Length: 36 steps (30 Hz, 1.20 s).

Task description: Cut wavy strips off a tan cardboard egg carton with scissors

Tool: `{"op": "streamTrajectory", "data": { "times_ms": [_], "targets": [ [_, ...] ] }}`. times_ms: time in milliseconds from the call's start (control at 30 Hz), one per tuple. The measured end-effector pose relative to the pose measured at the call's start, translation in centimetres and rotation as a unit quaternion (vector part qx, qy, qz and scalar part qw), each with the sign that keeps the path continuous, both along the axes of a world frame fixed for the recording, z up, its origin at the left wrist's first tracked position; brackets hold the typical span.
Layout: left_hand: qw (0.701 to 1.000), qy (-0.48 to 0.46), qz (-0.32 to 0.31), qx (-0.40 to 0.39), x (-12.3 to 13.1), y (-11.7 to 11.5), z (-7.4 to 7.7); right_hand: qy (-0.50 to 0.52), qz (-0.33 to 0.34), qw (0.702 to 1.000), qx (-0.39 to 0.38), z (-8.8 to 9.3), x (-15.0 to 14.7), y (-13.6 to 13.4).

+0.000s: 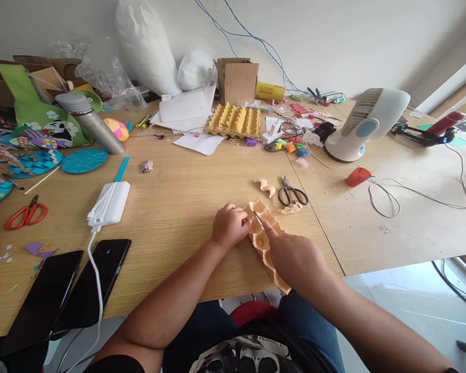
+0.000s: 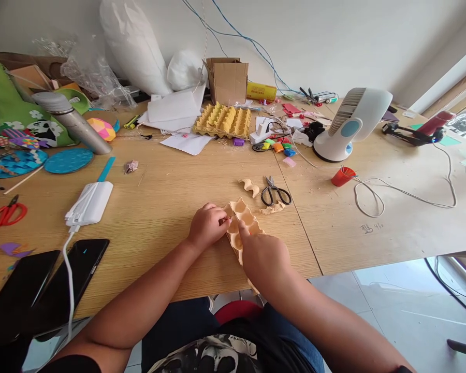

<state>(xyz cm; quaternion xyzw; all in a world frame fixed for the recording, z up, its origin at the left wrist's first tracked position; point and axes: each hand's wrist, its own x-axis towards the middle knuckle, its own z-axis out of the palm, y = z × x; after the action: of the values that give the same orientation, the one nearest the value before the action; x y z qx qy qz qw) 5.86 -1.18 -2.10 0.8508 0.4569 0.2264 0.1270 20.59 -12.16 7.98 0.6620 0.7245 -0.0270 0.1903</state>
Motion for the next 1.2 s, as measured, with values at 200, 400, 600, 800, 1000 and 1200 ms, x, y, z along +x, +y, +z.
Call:
{"op": "streamTrajectory", "data": {
  "times_ms": [200,400,600,800,1000,1200],
  "targets": [
    [1.000,0.000,-0.003,0.006,0.0,-0.1,0.0,0.027,-0.043,0.999,0.001,-0.6,-1.1,1.2],
    [1.000,0.002,0.004,0.008,0.2,-0.1,-0.2,0.013,-0.018,1.000,0.006,-0.5,-0.2,-0.4],
    [1.000,-0.002,-0.001,-0.003,0.0,-0.1,0.0,0.018,-0.033,0.999,-0.002,-0.7,-0.6,1.4],
    [1.000,0.000,0.004,-0.006,0.1,-0.1,-0.1,0.010,-0.021,1.000,-0.006,-0.8,-0.2,0.0],
    [1.000,0.003,-0.007,-0.003,0.0,0.0,0.0,0.022,-0.035,0.999,-0.016,-1.2,-0.4,1.4],
    [1.000,0.011,-0.002,-0.010,0.0,0.0,0.1,0.006,-0.016,1.000,0.002,-1.2,0.0,-0.3]
  ]
}}
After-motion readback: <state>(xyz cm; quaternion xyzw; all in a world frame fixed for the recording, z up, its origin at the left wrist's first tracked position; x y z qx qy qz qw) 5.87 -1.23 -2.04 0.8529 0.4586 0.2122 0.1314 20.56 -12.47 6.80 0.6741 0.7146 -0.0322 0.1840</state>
